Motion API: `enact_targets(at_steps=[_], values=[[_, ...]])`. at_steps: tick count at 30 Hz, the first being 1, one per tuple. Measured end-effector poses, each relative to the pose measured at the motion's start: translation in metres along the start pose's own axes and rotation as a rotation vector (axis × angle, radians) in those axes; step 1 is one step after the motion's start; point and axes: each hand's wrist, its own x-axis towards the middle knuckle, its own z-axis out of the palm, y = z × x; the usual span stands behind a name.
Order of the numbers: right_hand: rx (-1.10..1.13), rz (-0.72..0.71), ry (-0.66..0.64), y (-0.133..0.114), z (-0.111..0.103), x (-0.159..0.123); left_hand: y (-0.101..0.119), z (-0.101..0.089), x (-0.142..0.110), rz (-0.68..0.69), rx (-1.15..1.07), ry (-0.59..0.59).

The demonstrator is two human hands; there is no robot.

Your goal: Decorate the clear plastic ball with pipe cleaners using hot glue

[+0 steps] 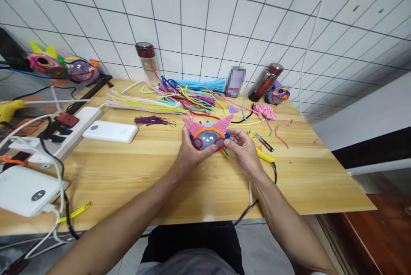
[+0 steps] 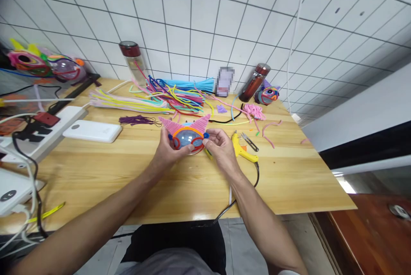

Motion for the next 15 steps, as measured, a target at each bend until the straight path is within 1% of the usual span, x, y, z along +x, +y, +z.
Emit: enact_targets(at_steps=[7, 15], values=[[0.024, 0.005, 0.001, 0.0012, -0.0006, 0.0009, -0.0067, -0.0011, 0.0038, 0.005, -0.013, 0.007], [-0.004, 0.018, -0.019, 0.0009, -0.0010, 0.0003, -0.0007, 0.0013, 0.0030, 0.001, -0.032, 0.010]])
